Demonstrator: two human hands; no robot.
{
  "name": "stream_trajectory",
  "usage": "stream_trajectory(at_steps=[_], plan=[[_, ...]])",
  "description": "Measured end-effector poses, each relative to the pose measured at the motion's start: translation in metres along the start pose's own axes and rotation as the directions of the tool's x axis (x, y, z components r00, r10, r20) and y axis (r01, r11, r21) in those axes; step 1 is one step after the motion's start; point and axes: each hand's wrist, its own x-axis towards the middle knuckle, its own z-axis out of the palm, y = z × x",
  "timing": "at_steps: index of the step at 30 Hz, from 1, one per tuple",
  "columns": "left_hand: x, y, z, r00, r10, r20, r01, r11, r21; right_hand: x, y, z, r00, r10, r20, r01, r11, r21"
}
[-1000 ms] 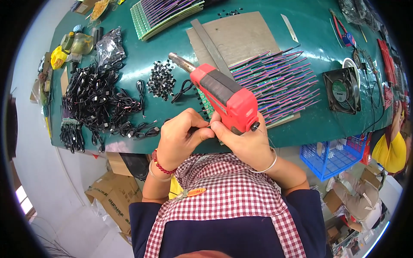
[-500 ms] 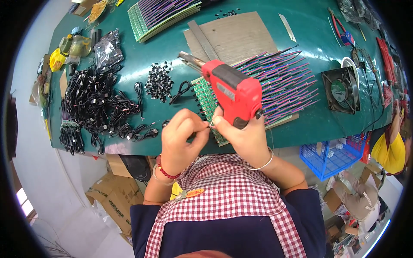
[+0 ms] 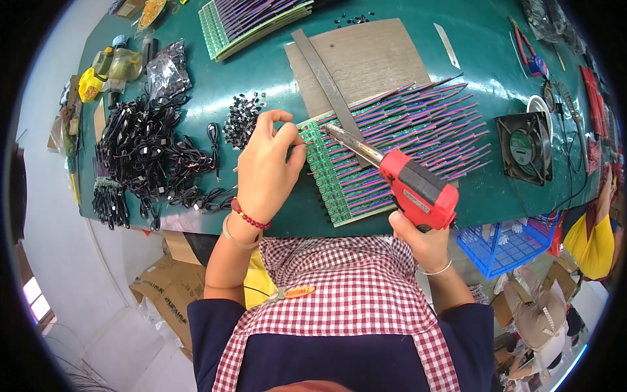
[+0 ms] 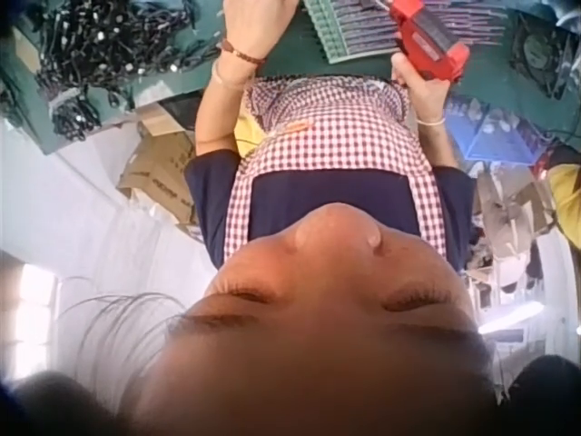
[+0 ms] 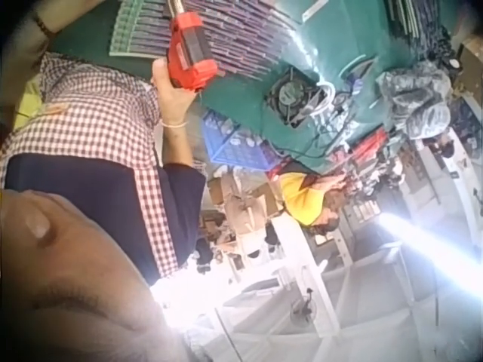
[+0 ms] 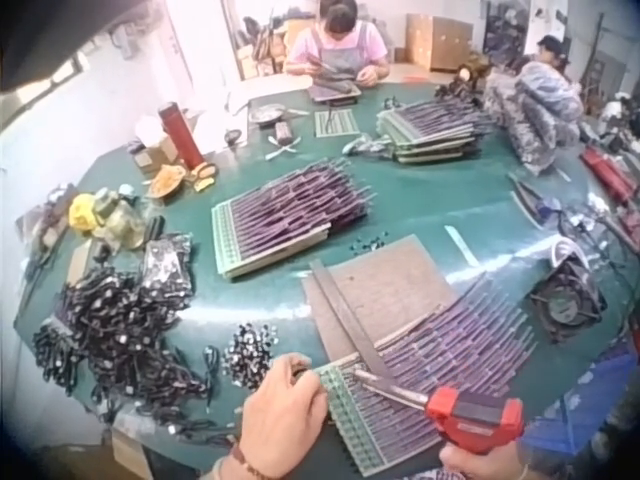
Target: The person attaches electronic components and wires onto circuit boards by soldering them with a soldering gun.
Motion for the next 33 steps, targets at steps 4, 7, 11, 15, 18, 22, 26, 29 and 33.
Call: stream_trajectory(at_steps=[4, 7, 11, 15, 18, 22, 26, 29, 33], plan=[[0.006, -0.006, 0.003, 0.999, 0.026, 0.029, -0.027, 0.999, 0.029, 0.002, -0.002, 0.003, 0.997, 0.071, -0.037, -0.068, 0.993, 0.096], [0.011, -0.007, 0.002, 0.997, 0.054, 0.062, -0.058, 0.996, 0.062, 0.003, -0.004, 0.005, 0.997, 0.075, -0.022, -0.074, 0.996, 0.058], [0.014, -0.009, -0.001, 0.992, 0.078, 0.103, -0.088, 0.991, 0.098, 0.002, -0.004, 0.008, 0.997, 0.076, -0.007, -0.076, 0.997, -0.009], [0.019, -0.010, 0.000, 0.989, 0.103, 0.105, -0.112, 0.991, 0.079, 0.003, -0.003, 0.011, 0.999, 0.044, 0.005, -0.044, 0.997, -0.058], [0.020, -0.011, -0.003, 0.983, 0.097, 0.155, -0.108, 0.992, 0.067, 0.001, -0.002, 0.012, 0.999, 0.030, -0.024, -0.031, 0.999, -0.039], [0.021, -0.012, -0.003, 0.982, 0.099, 0.163, -0.110, 0.992, 0.060, 0.001, -0.001, 0.011, 1.000, 0.018, -0.017, -0.019, 0.999, -0.050], [0.023, -0.012, -0.003, 0.980, 0.096, 0.175, -0.109, 0.992, 0.068, 0.001, 0.004, 0.007, 1.000, 0.012, 0.020, -0.008, 0.989, -0.149], [0.022, -0.012, -0.003, 0.981, 0.090, 0.172, -0.103, 0.992, 0.067, 0.000, 0.002, 0.010, 1.000, 0.013, 0.004, -0.012, 0.994, -0.106], [0.022, -0.012, -0.002, 0.983, 0.085, 0.164, -0.095, 0.994, 0.050, -0.002, -0.002, 0.009, 1.000, 0.028, -0.015, -0.028, 0.999, -0.042]])
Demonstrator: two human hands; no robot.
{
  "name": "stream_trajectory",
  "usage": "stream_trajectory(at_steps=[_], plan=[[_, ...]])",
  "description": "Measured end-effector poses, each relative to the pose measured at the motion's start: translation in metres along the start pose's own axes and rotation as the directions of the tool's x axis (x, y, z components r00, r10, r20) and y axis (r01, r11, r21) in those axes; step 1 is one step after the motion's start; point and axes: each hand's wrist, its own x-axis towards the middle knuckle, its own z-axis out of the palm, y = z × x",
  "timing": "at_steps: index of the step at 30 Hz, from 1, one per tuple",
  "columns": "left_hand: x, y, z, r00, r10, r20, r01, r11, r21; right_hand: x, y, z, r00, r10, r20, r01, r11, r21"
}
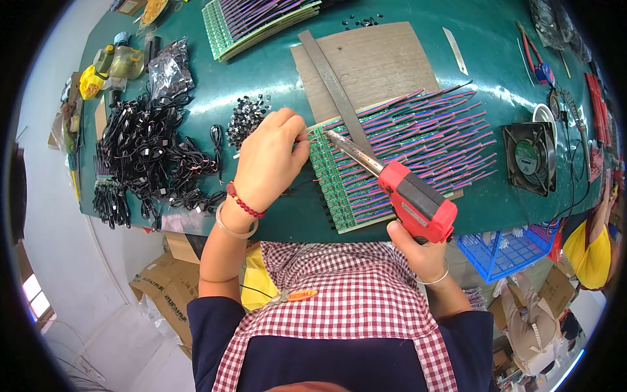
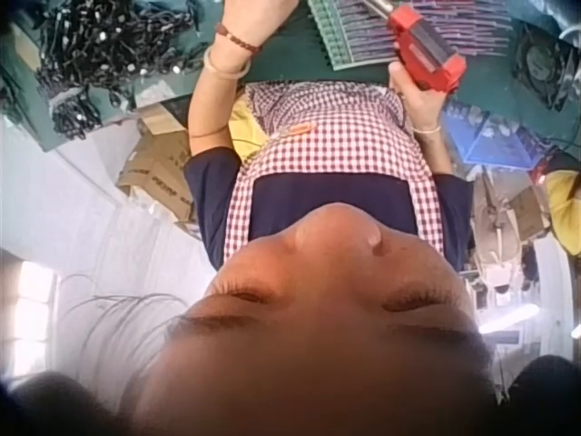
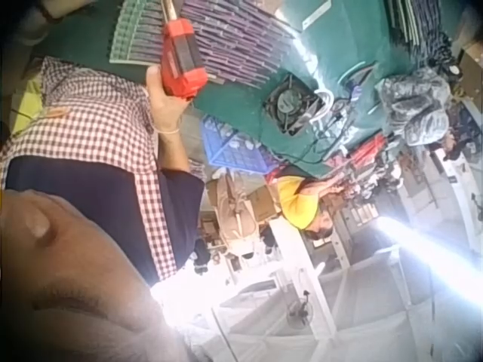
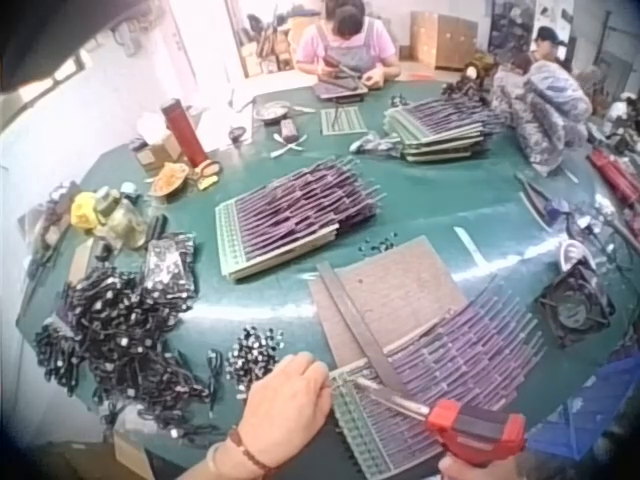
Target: The person attaches electronic components and wires onto circuit boards by soldering them with a soldering gun.
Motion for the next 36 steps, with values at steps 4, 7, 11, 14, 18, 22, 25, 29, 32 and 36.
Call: stream_trajectory(at_steps=[4, 7, 11, 14, 18, 22, 25, 29, 32, 36], plan=[[-0.001, 0.000, 0.000, 1.000, 0.003, -0.003, -0.003, 1.000, -0.001, 0.001, 0.000, -0.001, 1.000, 0.003, 0.006, -0.003, 0.999, 0.036], [0.000, 0.000, 0.000, 1.000, 0.000, -0.005, 0.000, 1.000, -0.003, 0.001, 0.000, -0.001, 1.000, 0.006, 0.010, -0.007, 0.998, 0.063], [0.000, 0.001, 0.000, 1.000, -0.007, 0.009, 0.007, 1.000, 0.005, 0.000, 0.002, -0.002, 0.999, 0.032, -0.010, -0.030, 0.992, 0.124], [-0.002, 0.003, 0.003, 1.000, -0.022, -0.009, 0.022, 0.999, 0.024, 0.000, -0.001, -0.002, 0.999, 0.041, 0.018, -0.043, 0.989, 0.144], [-0.001, 0.004, 0.005, 1.000, -0.020, 0.014, 0.019, 0.998, 0.060, -0.003, -0.003, 0.003, 0.996, 0.080, 0.026, -0.082, 0.994, 0.077], [0.000, 0.005, 0.005, 1.000, 0.003, 0.018, -0.005, 0.995, 0.098, -0.006, 0.004, 0.002, 0.996, 0.087, 0.024, -0.089, 0.988, 0.124], [0.001, 0.008, 0.005, 1.000, 0.002, 0.017, -0.004, 0.992, 0.126, -0.006, 0.006, 0.002, 0.996, 0.086, 0.025, -0.089, 0.988, 0.127], [0.001, 0.008, 0.006, 1.000, 0.000, 0.020, -0.003, 0.989, 0.150, -0.007, 0.008, 0.002, 0.996, 0.074, 0.044, -0.075, 0.997, 0.031], [0.001, 0.008, 0.007, 1.000, 0.003, 0.014, -0.005, 0.987, 0.160, -0.008, 0.002, 0.007, 0.998, 0.063, 0.007, -0.063, 0.992, 0.105], [0.000, 0.009, 0.007, 1.000, 0.001, 0.018, -0.003, 0.988, 0.156, -0.008, 0.000, 0.003, 0.999, 0.053, 0.002, -0.052, 0.975, 0.214]])
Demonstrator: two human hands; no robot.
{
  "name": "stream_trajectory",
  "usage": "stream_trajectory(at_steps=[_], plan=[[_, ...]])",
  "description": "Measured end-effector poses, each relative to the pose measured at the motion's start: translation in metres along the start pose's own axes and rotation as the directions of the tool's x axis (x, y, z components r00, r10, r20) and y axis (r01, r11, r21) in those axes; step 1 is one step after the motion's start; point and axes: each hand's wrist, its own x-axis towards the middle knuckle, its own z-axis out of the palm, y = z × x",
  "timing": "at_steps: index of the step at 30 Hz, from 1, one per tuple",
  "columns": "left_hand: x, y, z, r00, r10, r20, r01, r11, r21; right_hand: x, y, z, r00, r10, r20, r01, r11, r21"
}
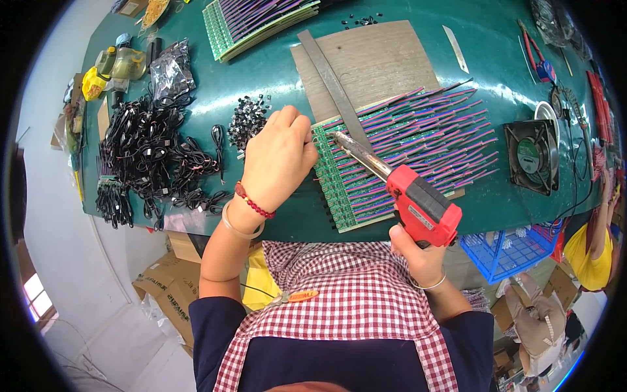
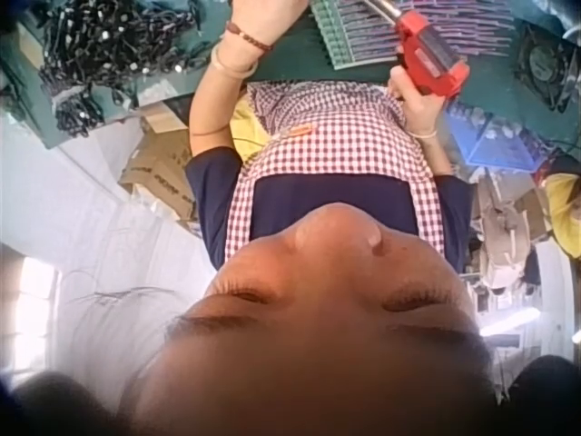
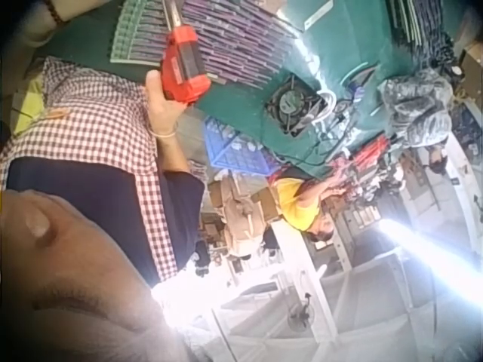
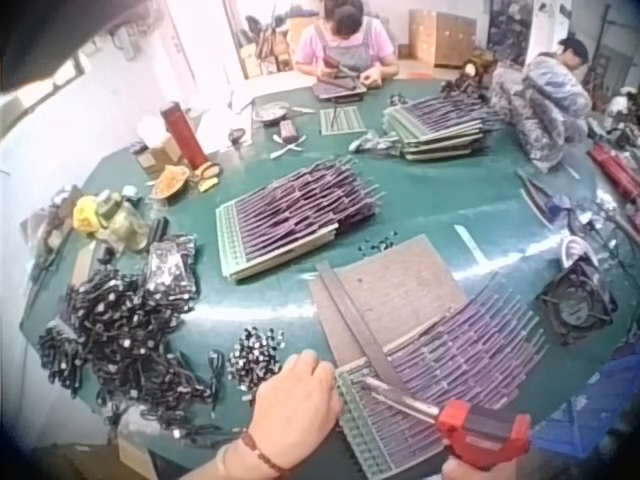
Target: The person attaches electronic components and wires onto circuit boards by soldering them with a soldering gun.
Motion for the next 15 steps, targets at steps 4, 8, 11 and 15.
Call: stream_trajectory(at_steps=[4, 8, 11, 15], plan=[[0.0000, -0.0001, -0.0002, 1.000, -0.002, 0.000, 0.002, 1.000, 0.008, 0.0005, -0.0012, -0.0012, 1.000, -0.009, 0.002, 0.009, 1.000, 0.000], [0.0002, 0.0016, -0.0004, 1.000, -0.016, 0.001, 0.016, 1.000, 0.016, 0.0019, -0.0006, -0.0015, 1.000, -0.023, 0.019, 0.024, 0.997, -0.079], [-0.0002, 0.0017, 0.0009, 1.000, -0.027, -0.013, 0.028, 0.999, 0.019, 0.0032, -0.0011, 0.0000, 0.999, -0.052, 0.014, 0.053, 0.996, -0.074], [-0.0030, -0.0003, -0.0017, 0.998, -0.062, 0.031, 0.062, 0.998, 0.000, 0.0051, -0.0035, 0.0007, 0.999, -0.044, -0.004, 0.043, 0.995, -0.092]])
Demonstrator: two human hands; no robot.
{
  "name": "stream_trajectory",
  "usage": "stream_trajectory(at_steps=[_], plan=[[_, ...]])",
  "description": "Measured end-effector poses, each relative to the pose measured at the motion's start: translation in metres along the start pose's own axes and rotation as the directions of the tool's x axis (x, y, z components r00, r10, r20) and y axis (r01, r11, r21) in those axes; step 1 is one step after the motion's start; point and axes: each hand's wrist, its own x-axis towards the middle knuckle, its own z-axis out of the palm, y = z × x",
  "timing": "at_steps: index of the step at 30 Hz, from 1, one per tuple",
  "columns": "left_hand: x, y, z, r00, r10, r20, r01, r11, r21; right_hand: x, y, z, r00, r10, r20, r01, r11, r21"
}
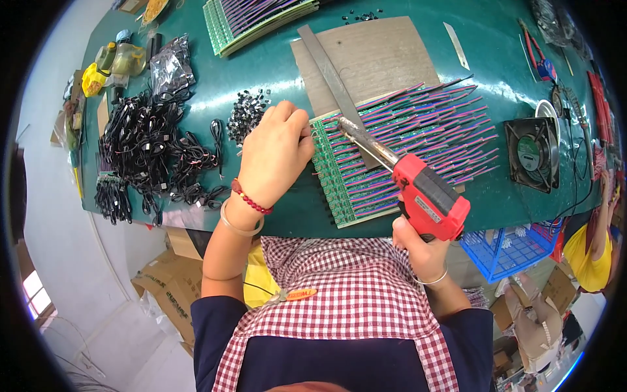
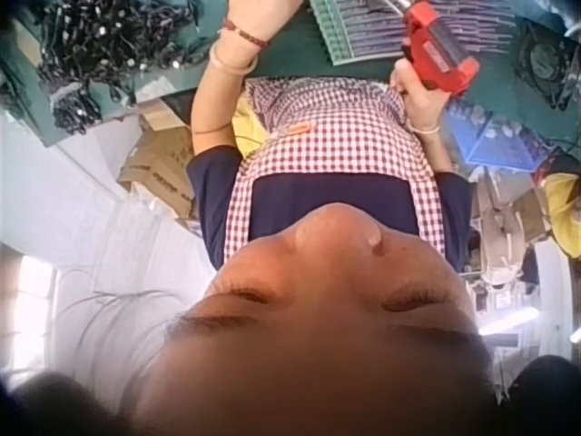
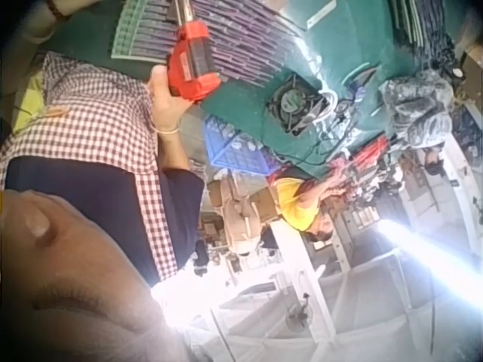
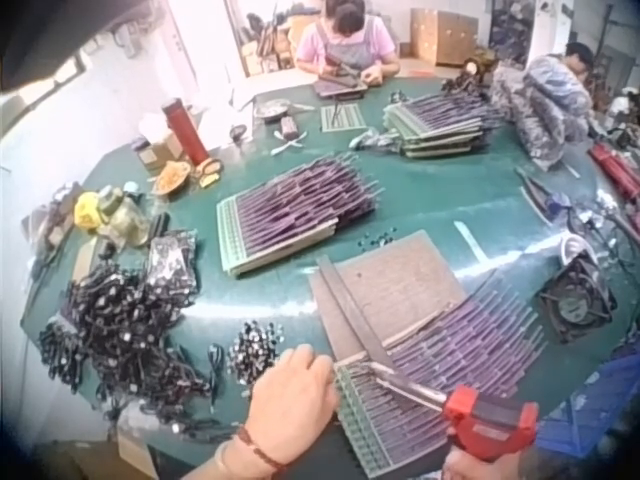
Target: The person attaches electronic components and wires onto circuit boards by soldering them with a soldering gun.
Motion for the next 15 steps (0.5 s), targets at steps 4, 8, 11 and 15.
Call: stream_trajectory(at_steps=[4, 8, 11, 15], plan=[[-0.013, 0.006, -0.015, 0.976, 0.034, -0.214, -0.042, 0.998, -0.036, 0.003, -0.003, 0.000, 0.998, -0.033, -0.053, 0.035, 0.999, 0.036], [-0.058, 0.005, -0.016, 0.995, -0.044, -0.091, 0.032, 0.991, -0.130, 0.004, -0.006, -0.001, 0.998, -0.058, -0.039, 0.060, 0.996, 0.065], [-0.067, -0.001, 0.003, 1.000, -0.016, 0.008, 0.018, 0.978, -0.208, 0.007, -0.005, -0.001, 0.998, -0.056, -0.035, 0.059, 0.995, 0.078], [-0.070, 0.000, -0.001, 0.994, -0.001, -0.111, -0.041, 0.924, -0.381, 0.003, -0.011, 0.007, 0.999, -0.051, -0.016, 0.052, 0.994, 0.092]])
